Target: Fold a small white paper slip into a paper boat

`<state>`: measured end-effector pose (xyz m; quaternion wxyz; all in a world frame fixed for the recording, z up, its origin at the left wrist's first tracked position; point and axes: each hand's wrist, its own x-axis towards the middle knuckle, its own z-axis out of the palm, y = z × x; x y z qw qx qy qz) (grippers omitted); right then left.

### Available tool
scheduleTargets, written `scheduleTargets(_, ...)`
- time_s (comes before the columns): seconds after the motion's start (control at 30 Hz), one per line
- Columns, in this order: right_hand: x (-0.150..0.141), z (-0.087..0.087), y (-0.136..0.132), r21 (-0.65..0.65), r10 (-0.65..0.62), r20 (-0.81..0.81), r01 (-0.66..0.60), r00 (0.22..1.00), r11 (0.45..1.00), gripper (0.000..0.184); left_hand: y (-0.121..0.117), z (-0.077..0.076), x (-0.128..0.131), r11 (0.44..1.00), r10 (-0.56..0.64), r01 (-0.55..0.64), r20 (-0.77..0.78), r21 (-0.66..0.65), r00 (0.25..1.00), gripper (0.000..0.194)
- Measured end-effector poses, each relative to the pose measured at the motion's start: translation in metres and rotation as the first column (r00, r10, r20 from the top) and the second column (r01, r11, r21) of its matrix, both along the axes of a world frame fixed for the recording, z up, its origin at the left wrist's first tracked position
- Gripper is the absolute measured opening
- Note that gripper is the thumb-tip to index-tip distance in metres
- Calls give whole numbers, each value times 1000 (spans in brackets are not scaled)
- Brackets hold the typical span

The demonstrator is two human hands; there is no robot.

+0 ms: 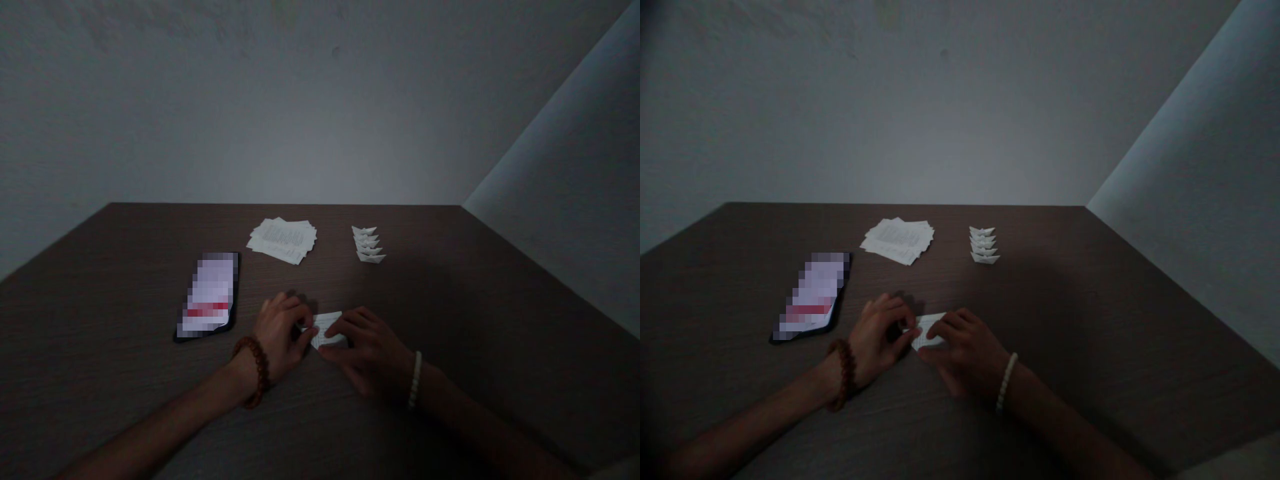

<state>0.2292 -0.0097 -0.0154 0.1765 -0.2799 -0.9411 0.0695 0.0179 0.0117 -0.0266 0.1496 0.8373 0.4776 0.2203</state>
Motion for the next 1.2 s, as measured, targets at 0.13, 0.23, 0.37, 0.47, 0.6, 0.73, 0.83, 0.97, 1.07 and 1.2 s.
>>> scheduleTargets(0.13,-1,1,0,4,54,33,-54,998,999,29,-1,1,-1,1000,3,-3,-4,0,1000,5)
scheduleTargets(0.23,0,2,0,-4,57,57,-57,997,998,30,-1,1,-1,1000,5,-5,8,-3,1000,4)
scheduleTargets(0.37,0,4,-2,-13,37,54,-36,998,999,31,0,2,-1,1000,7,-7,6,-26,1000,4)
scheduleTargets(0.47,-1,7,-4,-11,22,39,-22,999,1000,30,0,3,-1,999,8,-8,3,-43,1000,4)
scheduleTargets(0.6,-2,8,-5,-2,15,39,-15,999,1000,30,-1,4,-1,998,14,-13,20,-53,1000,6)
scheduleTargets(0.73,-2,7,-5,6,0,73,-1,997,1000,31,0,3,-1,999,4,-3,27,-47,1000,9)
scheduleTargets(0.83,-1,5,-4,29,10,78,-12,997,999,32,0,3,-3,999,-15,17,61,-28,998,10)
scheduleTargets(0.97,-1,2,-4,50,3,60,-6,998,999,32,-5,6,-14,994,-105,100,109,51,988,10)
scheduleTargets(1.07,0,0,-4,60,0,59,-4,998,998,31,-13,10,-24,951,-243,239,-3,198,970,19)
scheduleTargets(1.2,1,-1,-4,63,-4,48,1,999,998,29,-17,14,-29,874,-416,442,-157,203,896,28)
